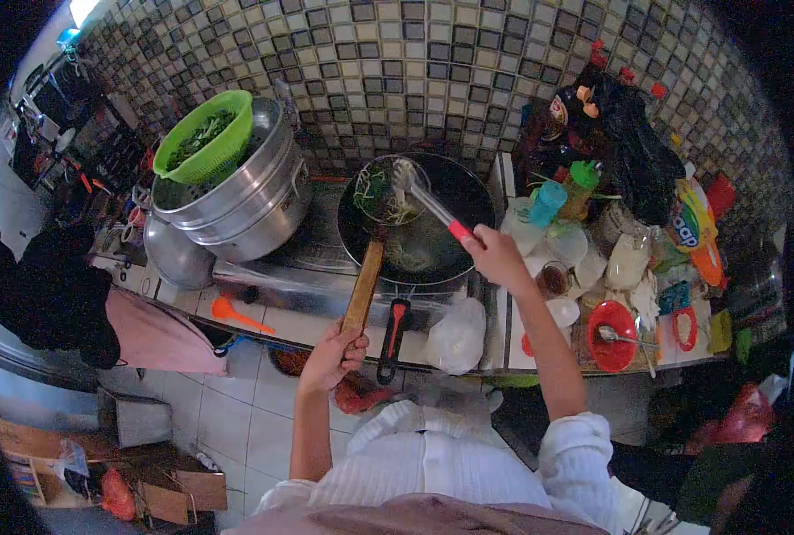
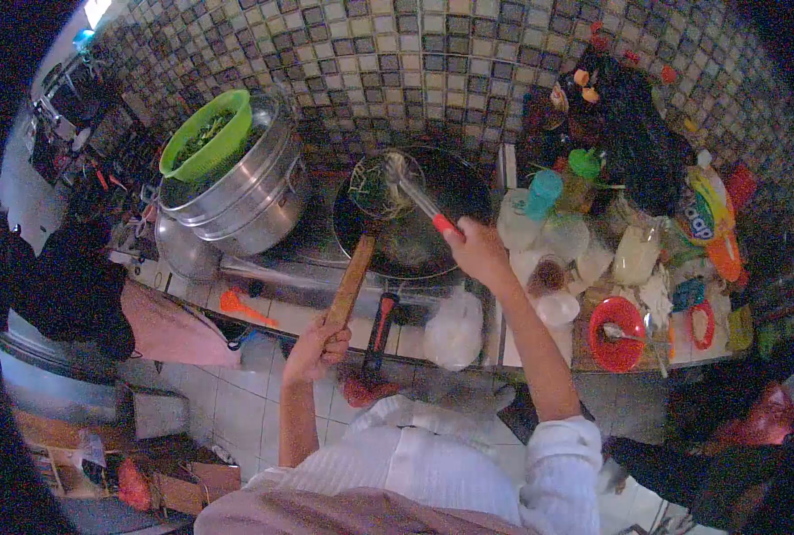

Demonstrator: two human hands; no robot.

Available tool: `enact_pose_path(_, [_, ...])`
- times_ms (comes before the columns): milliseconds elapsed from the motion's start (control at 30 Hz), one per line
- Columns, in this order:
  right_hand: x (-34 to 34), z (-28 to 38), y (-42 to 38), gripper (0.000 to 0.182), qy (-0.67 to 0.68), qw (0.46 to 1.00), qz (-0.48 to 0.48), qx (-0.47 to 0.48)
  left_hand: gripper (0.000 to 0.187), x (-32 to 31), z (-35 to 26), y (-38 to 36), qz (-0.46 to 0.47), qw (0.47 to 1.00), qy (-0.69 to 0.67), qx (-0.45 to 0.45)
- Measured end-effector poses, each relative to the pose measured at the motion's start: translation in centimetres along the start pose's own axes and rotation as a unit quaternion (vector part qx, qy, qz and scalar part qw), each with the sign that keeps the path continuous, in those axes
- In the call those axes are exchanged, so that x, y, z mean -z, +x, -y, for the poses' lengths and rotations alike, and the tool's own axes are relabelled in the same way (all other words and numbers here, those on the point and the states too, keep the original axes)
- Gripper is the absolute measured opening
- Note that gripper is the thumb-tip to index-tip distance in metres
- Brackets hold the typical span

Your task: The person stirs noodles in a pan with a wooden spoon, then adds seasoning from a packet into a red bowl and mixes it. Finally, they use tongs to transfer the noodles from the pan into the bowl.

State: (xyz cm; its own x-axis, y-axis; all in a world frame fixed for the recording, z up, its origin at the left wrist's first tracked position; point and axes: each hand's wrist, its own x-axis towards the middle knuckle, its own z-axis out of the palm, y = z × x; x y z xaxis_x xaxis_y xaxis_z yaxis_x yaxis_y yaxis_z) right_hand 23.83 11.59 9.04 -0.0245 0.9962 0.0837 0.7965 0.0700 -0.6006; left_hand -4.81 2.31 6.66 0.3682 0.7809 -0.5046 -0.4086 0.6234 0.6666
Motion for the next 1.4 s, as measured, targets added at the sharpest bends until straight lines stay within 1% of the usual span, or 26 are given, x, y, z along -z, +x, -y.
enact_pose_path(33, [-0.4,0.3,-0.1,0.032,0.0,1.0,0.0,0.0,0.012,0.1,0.1,0.1,0.007,1.0,0.002,-0.004])
enact_pose_path(100, [-1.1,1.1,-0.3,0.029,-0.13,0.991,-0.028,-0.025,0.011,0.1,0.1,0.1,0.014,1.0,0.004,-0.008])
enact_pose_path(133, [-1.2,1.4,-0.3,0.029,-0.129,0.991,-0.028,-0.025,0.012,0.0,0.1,0.1,0.014,1.0,0.001,-0.009])
enact_pose_path(200, [-0.5,2.5,-0.6,0.028,-0.193,0.98,-0.024,-0.041,0.013,0.1,0.2,0.1,0.013,1.0,-0.002,-0.009])
enact_pose_path(233, [-0.2,2.8,-0.7,0.028,-0.192,0.98,-0.024,-0.04,0.013,0.3,0.4,0.2,0.008,1.0,-0.006,-0.003])
enact_pose_path(300, [0.5,3.3,-1.0,0.032,-0.237,0.97,-0.025,-0.035,0.014,0.4,0.4,0.3,0.003,1.0,-0.01,0.003])
enact_pose_path(400, [2.0,4.1,-1.1,0.033,-0.249,0.968,-0.029,-0.026,0.014,0.5,0.4,0.5,0.011,1.0,0.003,0.002])
enact_pose_path(500, [4.0,5.3,-1.8,0.034,-0.274,0.96,-0.046,-0.042,0.013,0.8,0.5,0.5,0.032,0.999,-0.022,0.004])
enact_pose_path(533, [4.8,5.7,-2.2,0.034,-0.274,0.96,-0.046,-0.042,0.013,0.8,0.4,0.5,0.03,0.999,-0.021,0.002])
enact_pose_path(600, [6.0,6.0,-2.9,0.036,-0.237,0.968,-0.039,-0.073,0.012,0.6,0.1,0.4,0.029,0.999,-0.02,0.0])
enact_pose_path(633, [5.9,5.6,-3.2,0.036,-0.237,0.968,-0.039,-0.072,0.012,0.3,0.0,0.1,0.016,1.0,-0.009,-0.004])
enact_pose_path(667, [5.6,5.0,-3.5,0.038,-0.23,0.967,-0.043,-0.097,0.011,0.0,-0.2,-0.2,0.003,1.0,0.002,-0.007])
enact_pose_path(700, [5.2,4.2,-3.6,0.04,-0.223,0.966,-0.047,-0.122,0.011,-0.1,-0.4,-0.4,0.003,1.0,0.001,-0.008])
enact_pose_path(733, [4.5,2.9,-3.3,0.04,-0.224,0.966,-0.047,-0.12,0.011,-0.3,-0.5,-0.6,-0.009,1.0,0.01,-0.02])
enact_pose_path(800, [2.3,-0.3,-2.5,0.044,-0.156,0.978,-0.056,-0.125,0.011,-0.2,-0.7,-0.6,-0.021,0.999,0.018,-0.032])
enact_pose_path(867, [0.7,-1.6,-1.7,0.045,-0.148,0.979,-0.053,-0.128,0.01,0.2,-0.9,-0.6,0.001,0.999,0.014,-0.047])
enact_pose_path(933, [-0.3,-2.3,-1.1,0.045,-0.138,0.98,-0.052,-0.131,0.01,0.3,-1.1,-0.7,-0.005,0.999,0.016,-0.045])
enact_pose_path(1000, [-1.0,-2.3,-0.4,0.046,-0.124,0.978,-0.008,-0.169,0.01,0.5,-1.4,-0.7,-0.012,0.999,0.019,-0.045])
enact_pose_path(1133, [-2.9,-3.1,0.9,0.047,-0.147,0.975,0.006,-0.168,0.011,0.5,-1.6,-1.1,-0.01,0.999,0.006,-0.048])
enact_pose_path(1200, [-3.5,-3.4,1.5,0.05,-0.149,0.98,0.021,-0.133,0.011,0.4,-1.6,-1.4,-0.017,0.999,0.003,-0.05])
enact_pose_path(1267, [-4.0,-3.7,1.9,0.05,-0.139,0.982,0.039,-0.123,0.011,0.4,-1.6,-1.6,-0.016,0.997,0.008,-0.075])
enact_pose_path(1333, [-4.4,-4.0,2.0,0.049,-0.129,0.983,0.057,-0.115,0.011,0.7,-1.6,-1.7,-0.019,0.997,0.005,-0.069])
enact_pose_path(1400, [-4.8,-4.0,1.6,0.045,-0.128,0.987,0.053,-0.079,0.011,1.0,-1.7,-1.7,-0.021,0.998,0.001,-0.063])
